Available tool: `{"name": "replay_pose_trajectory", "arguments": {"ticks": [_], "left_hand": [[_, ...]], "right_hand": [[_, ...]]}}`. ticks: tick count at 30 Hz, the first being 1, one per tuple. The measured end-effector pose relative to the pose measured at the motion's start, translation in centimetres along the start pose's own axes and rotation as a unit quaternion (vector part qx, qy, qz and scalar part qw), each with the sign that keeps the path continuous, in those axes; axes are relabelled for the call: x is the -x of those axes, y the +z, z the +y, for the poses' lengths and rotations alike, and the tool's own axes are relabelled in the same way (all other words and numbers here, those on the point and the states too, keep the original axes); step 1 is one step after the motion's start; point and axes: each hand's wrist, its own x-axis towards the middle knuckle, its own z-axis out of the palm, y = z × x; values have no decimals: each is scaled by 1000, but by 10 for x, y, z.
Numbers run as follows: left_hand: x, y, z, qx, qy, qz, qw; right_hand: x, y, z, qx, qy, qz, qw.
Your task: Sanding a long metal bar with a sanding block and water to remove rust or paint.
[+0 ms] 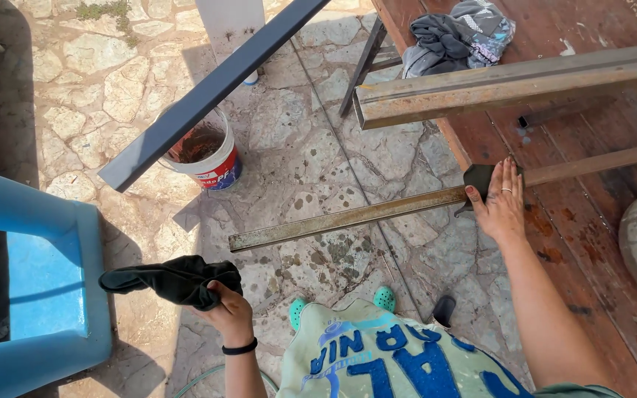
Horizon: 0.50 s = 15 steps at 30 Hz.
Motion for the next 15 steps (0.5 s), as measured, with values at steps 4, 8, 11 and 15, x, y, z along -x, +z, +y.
{"name": "replay_pose_trajectory", "arguments": {"ticks": [4,8,11,15], "left_hand": [[-37,40,67,-102,65,-172,978],[-15,88,70,-250,153,-294,910],[-6,92,64,-335,182,-328,864],[-4,100,86,-260,159,-306,902]], "right_hand": [[-6,-4,36,0,5,5,1000],[-7,2,43,-18,-10,-4,1000],[-4,5,37,-13,-19,-3,1000],[0,-4,35,-23,-36,15,999]]}}
